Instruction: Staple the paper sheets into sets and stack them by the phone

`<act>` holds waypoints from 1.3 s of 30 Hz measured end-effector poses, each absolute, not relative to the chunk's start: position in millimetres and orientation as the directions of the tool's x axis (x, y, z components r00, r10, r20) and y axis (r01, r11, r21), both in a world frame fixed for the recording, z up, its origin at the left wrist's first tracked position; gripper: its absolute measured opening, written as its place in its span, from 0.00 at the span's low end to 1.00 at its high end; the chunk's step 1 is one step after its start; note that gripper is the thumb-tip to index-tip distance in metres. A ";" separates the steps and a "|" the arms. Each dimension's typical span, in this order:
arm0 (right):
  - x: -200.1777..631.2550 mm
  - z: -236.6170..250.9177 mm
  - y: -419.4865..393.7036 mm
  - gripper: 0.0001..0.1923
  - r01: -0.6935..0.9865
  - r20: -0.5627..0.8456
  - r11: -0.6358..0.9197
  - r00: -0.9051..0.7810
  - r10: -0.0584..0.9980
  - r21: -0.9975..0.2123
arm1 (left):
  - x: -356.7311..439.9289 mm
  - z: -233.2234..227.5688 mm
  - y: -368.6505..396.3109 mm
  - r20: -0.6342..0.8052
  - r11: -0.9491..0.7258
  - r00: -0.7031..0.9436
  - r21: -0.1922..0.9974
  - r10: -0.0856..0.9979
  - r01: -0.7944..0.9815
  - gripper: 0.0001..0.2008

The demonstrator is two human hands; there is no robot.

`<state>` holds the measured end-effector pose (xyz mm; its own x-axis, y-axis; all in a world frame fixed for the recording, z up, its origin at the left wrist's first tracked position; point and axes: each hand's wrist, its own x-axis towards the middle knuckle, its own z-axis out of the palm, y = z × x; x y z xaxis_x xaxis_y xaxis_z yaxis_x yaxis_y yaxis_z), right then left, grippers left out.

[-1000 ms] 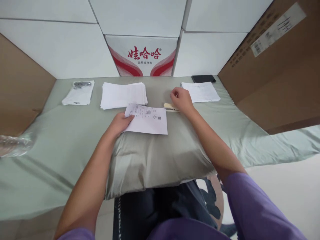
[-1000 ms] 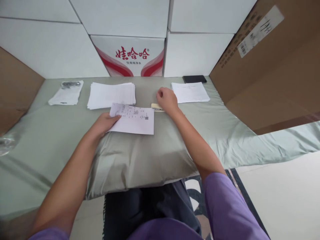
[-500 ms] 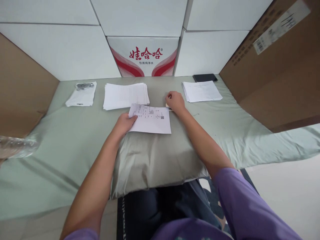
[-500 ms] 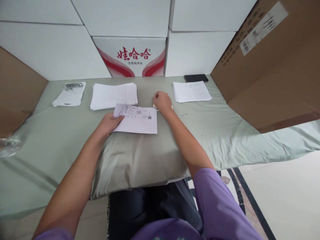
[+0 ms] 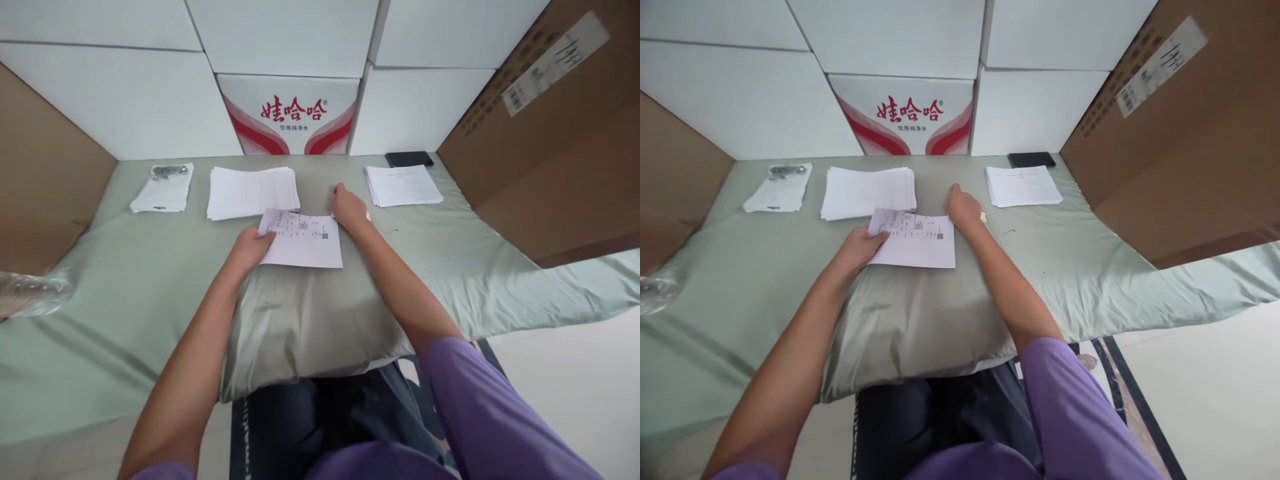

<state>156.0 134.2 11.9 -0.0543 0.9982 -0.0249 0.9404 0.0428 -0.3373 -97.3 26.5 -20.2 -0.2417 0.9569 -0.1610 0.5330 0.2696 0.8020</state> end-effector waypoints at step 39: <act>184.8 7.6 143.2 0.12 0.664 0.204 0.336 -0.271 0.941 -0.667 | -125.2 -18.5 29.9 -0.109 0.199 -0.212 0.859 0.971 0.471 0.21</act>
<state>184.8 143.2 7.6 -0.2712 0.9406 0.2042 0.6643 0.3364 -0.6675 -125.2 29.9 -18.5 -0.2124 0.9711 -0.1086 0.4713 0.1992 0.8592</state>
